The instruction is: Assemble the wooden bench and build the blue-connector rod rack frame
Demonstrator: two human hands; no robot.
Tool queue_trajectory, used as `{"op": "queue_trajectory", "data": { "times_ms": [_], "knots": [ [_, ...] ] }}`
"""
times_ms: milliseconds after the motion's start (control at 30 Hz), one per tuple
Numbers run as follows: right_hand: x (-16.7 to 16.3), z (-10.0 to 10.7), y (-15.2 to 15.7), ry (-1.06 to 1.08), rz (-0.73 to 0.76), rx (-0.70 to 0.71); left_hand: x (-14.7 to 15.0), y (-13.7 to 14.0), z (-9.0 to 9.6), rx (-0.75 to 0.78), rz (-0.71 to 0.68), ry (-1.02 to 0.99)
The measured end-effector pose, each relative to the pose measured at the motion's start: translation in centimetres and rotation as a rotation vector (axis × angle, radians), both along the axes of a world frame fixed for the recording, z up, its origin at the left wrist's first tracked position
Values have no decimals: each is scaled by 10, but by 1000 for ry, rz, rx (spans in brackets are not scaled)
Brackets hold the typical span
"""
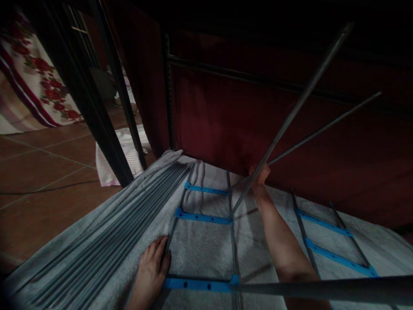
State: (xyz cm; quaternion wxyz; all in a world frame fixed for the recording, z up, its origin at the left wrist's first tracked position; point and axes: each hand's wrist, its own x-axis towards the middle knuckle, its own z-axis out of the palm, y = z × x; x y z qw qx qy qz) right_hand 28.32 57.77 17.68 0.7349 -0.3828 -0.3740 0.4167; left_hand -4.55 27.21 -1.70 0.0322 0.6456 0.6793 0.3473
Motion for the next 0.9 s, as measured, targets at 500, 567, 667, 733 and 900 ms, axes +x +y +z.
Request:
{"op": "queue_trajectory", "data": {
  "times_ms": [500,567,667,733,900],
  "knots": [
    [-34,17,-6,-60,58,66,0,-2,3,-23,-5,10],
    [-35,16,-7,-64,78,72,-1,-2,3,-32,-7,19],
    [-36,15,-9,-75,76,88,-1,-2,2,-33,-10,38],
    [-36,15,-9,-84,78,78,-1,-2,1,-20,-13,51],
    [-37,14,-6,-103,122,71,-1,-2,-2,4,-4,69]
  ]
}}
